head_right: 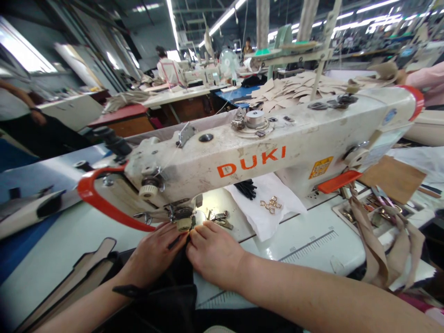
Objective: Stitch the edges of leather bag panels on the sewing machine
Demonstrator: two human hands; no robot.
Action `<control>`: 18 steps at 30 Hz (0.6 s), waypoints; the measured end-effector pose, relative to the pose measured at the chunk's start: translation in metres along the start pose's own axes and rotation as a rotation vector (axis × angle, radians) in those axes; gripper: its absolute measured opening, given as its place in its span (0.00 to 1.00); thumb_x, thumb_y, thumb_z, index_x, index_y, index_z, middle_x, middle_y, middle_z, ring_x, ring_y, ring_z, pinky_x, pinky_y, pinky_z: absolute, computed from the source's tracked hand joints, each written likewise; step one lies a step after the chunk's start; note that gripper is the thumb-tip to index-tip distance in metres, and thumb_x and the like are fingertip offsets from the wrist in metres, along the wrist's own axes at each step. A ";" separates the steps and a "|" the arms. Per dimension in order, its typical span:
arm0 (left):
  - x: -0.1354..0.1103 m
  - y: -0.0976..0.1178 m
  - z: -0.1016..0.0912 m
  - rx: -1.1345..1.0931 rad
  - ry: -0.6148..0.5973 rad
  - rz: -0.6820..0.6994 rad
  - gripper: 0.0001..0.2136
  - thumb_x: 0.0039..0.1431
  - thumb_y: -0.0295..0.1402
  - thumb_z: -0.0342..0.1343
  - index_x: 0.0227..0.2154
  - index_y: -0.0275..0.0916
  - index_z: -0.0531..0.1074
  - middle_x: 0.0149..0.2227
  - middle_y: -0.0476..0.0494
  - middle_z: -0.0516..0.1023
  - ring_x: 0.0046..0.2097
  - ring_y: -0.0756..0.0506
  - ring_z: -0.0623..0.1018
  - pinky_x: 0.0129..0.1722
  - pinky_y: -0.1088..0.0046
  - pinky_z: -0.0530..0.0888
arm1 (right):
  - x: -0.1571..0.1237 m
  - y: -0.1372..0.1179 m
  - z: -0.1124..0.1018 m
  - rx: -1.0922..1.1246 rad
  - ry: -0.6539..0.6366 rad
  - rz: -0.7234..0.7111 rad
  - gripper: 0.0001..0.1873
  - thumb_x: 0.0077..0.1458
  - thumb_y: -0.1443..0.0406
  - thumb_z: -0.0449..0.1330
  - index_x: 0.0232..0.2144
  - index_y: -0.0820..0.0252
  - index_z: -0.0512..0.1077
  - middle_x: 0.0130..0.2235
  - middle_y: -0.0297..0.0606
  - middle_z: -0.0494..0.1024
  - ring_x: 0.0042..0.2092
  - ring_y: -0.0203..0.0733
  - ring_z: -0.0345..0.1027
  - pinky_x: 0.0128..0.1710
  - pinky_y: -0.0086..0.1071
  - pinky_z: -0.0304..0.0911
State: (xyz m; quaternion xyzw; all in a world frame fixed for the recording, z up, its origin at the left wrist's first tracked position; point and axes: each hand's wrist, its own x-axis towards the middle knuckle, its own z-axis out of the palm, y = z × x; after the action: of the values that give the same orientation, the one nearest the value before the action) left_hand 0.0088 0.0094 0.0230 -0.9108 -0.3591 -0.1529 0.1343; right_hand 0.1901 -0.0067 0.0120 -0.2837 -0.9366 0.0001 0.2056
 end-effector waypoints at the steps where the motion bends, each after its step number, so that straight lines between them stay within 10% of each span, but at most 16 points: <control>1: 0.000 0.000 0.000 0.009 -0.001 0.021 0.14 0.62 0.25 0.40 0.29 0.37 0.70 0.28 0.45 0.76 0.31 0.46 0.75 0.33 0.70 0.73 | 0.001 0.000 0.000 -0.004 -0.006 -0.003 0.06 0.57 0.69 0.52 0.34 0.65 0.70 0.41 0.43 0.72 0.41 0.44 0.61 0.46 0.37 0.56; 18: 0.001 0.001 -0.011 -0.048 -0.134 0.015 0.13 0.58 0.19 0.44 0.32 0.36 0.73 0.32 0.45 0.77 0.39 0.47 0.76 0.45 0.69 0.72 | 0.004 0.001 0.004 -0.063 -0.021 -0.023 0.06 0.55 0.71 0.54 0.34 0.66 0.70 0.42 0.46 0.74 0.40 0.45 0.65 0.43 0.37 0.58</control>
State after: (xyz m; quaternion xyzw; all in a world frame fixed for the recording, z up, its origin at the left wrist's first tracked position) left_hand 0.0081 0.0052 0.0335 -0.9246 -0.3569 -0.0989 0.0892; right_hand 0.1856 -0.0033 0.0099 -0.2792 -0.9415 -0.0290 0.1866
